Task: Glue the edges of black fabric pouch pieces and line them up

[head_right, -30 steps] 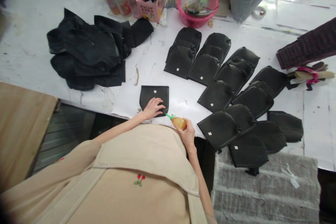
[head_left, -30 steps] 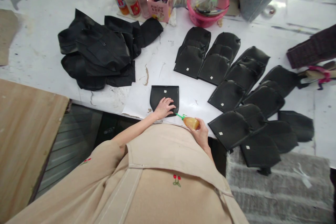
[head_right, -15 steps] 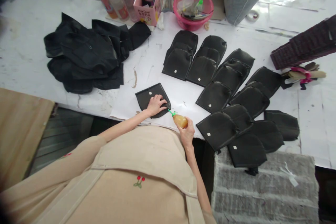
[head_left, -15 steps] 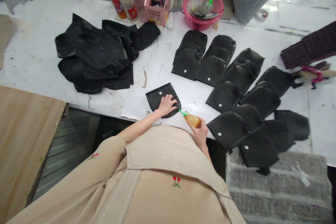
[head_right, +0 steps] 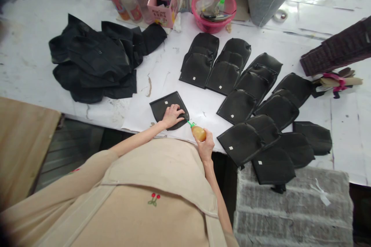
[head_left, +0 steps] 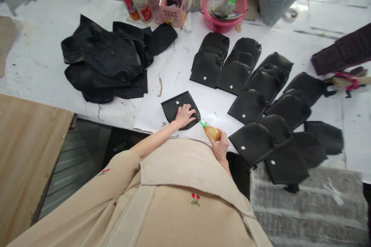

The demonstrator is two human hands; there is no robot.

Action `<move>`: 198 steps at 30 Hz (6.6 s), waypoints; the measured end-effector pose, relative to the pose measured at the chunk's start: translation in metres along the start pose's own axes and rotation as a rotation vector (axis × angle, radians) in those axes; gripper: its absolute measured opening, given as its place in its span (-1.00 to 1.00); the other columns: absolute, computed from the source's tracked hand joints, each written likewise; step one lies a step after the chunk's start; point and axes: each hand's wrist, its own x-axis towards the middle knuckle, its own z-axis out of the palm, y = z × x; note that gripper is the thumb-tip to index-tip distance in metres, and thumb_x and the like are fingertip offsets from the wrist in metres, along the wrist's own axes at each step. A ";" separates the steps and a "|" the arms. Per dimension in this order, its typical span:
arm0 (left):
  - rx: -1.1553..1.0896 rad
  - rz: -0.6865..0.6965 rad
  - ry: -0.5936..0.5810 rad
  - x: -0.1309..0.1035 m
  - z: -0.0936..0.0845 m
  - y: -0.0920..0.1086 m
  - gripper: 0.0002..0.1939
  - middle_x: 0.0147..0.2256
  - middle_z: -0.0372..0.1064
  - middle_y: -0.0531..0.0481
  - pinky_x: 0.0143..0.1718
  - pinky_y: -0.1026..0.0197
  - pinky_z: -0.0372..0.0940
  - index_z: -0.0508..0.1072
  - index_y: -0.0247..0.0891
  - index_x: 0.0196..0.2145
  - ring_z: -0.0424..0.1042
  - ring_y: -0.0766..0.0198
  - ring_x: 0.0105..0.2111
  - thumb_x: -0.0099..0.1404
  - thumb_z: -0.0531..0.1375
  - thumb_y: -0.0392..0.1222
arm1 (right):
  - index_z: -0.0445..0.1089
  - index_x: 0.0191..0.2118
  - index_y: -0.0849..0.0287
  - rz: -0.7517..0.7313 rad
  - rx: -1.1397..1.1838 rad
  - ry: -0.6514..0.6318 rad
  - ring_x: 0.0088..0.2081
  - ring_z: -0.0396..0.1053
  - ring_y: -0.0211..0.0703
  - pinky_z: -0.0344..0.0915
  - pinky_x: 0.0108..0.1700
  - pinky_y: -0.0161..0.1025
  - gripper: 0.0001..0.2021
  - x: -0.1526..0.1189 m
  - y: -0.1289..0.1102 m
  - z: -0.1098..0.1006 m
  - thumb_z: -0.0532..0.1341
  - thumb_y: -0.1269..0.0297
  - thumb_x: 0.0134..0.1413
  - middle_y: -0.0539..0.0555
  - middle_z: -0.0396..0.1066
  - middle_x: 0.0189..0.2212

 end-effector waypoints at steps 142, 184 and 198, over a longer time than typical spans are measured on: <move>0.128 -0.153 -0.177 0.010 -0.027 0.009 -0.35 0.14 0.20 -0.31 0.00 -0.04 0.19 0.29 -0.24 0.14 0.19 -0.15 0.10 0.27 0.19 0.24 | 0.38 0.00 0.17 0.034 0.022 -0.018 -0.16 0.43 0.03 0.42 -0.16 -0.05 -0.41 0.005 -0.001 0.004 0.32 -0.17 -0.02 0.19 0.47 -0.11; 0.106 -0.222 -0.172 0.020 -0.024 0.013 -0.35 0.13 0.20 -0.28 -0.08 0.11 0.33 0.26 -0.22 0.12 0.24 -0.06 0.07 0.24 0.25 0.22 | 0.39 -0.02 0.15 0.042 0.016 -0.069 -0.22 0.43 0.00 0.40 -0.18 -0.07 -0.41 0.000 -0.005 0.010 0.32 -0.19 -0.06 0.18 0.49 -0.14; 0.100 -0.215 -0.151 0.019 -0.021 0.012 -0.32 0.13 0.18 -0.29 -0.07 0.08 0.32 0.26 -0.21 0.14 0.23 -0.09 0.08 0.22 0.26 0.24 | 0.39 -0.01 0.15 0.014 0.001 -0.101 -0.23 0.44 -0.02 0.43 -0.19 -0.07 -0.44 -0.011 -0.009 0.017 0.32 -0.16 -0.02 0.16 0.50 -0.16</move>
